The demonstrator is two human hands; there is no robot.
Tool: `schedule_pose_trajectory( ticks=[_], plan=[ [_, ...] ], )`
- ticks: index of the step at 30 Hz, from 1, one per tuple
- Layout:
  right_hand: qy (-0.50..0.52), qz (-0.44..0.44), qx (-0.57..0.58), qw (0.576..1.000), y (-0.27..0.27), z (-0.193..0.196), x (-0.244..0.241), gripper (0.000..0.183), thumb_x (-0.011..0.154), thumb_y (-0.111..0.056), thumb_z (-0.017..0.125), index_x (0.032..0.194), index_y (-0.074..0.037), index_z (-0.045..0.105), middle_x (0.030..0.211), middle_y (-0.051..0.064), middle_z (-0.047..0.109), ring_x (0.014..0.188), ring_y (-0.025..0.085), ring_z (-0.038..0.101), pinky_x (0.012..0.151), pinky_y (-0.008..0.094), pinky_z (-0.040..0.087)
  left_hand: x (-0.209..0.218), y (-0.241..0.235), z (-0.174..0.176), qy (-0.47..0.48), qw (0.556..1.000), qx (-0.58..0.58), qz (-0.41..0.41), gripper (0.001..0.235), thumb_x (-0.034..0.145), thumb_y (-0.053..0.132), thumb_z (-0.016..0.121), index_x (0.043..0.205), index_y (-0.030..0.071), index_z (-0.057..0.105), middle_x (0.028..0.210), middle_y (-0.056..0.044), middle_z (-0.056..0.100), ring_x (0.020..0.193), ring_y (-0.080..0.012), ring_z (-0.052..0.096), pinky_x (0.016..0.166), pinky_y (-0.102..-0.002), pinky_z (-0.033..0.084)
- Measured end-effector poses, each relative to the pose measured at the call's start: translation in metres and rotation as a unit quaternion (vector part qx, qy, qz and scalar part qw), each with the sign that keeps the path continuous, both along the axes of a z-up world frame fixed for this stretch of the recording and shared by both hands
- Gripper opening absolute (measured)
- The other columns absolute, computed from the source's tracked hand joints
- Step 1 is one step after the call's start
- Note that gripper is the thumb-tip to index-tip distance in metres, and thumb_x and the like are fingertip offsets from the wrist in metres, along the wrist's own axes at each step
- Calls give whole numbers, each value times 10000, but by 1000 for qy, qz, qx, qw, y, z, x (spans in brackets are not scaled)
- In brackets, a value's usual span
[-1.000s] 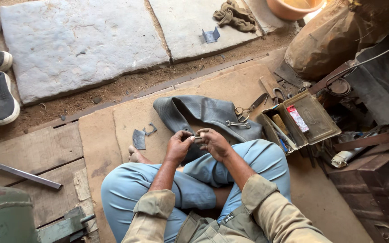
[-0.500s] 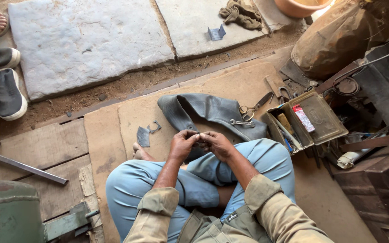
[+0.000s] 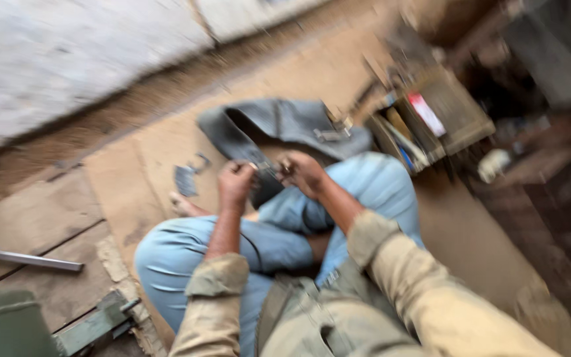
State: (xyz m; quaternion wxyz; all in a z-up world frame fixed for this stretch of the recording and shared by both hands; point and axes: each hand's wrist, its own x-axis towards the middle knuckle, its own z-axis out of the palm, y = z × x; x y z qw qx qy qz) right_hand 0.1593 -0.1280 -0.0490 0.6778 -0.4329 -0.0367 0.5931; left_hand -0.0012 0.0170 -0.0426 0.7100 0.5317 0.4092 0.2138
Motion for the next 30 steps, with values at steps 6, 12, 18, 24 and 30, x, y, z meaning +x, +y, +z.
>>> schedule_pose_trajectory(
  ticks=[6, 12, 18, 24, 30],
  plan=[
    [-101, 34, -49, 993, 3, -3, -12, 243, 952, -244, 705, 1107, -58, 681, 855, 43, 677, 693, 127, 641, 572, 267, 538, -2, -7, 7, -17, 996, -64, -53, 176, 903, 104, 728, 1027, -9, 678, 835, -77, 711, 632, -138, 664, 554, -260, 537],
    [-184, 0, -61, 981, 7, 1, -9, 248, 939, -238, 732, 1096, -53, 679, 871, 21, 701, 721, 101, 660, 573, 246, 526, 4, -6, 21, -27, 997, -59, -47, 300, 862, 99, 746, 1138, 19, 658, 851, -51, 716, 653, -120, 669, 567, -252, 533],
    [-192, 47, -36, 980, 9, 28, -24, 187, 926, -207, 733, 1044, -63, 727, 857, -12, 707, 720, 56, 637, 587, 214, 499, -1, -8, 25, -17, 995, -80, -60, 244, 966, 162, 705, 1114, -31, 721, 863, -78, 728, 694, -124, 666, 615, -253, 547],
    [-149, 18, -10, 989, 9, 13, -17, 157, 971, -183, 712, 1015, -32, 715, 772, 4, 665, 622, 78, 583, 564, 227, 466, 1, -10, 22, -43, 991, -97, -77, 207, 948, 160, 694, 1081, 1, 699, 905, -69, 730, 732, -133, 694, 665, -285, 586],
    [-178, -3, -55, 983, 13, 4, -23, 133, 972, -202, 696, 1000, -72, 695, 738, -13, 645, 583, 71, 574, 532, 234, 469, 0, -4, 1, -53, 990, -116, -66, 188, 967, 165, 702, 1052, -2, 689, 899, -60, 701, 746, -149, 685, 673, -317, 590]
  ],
)
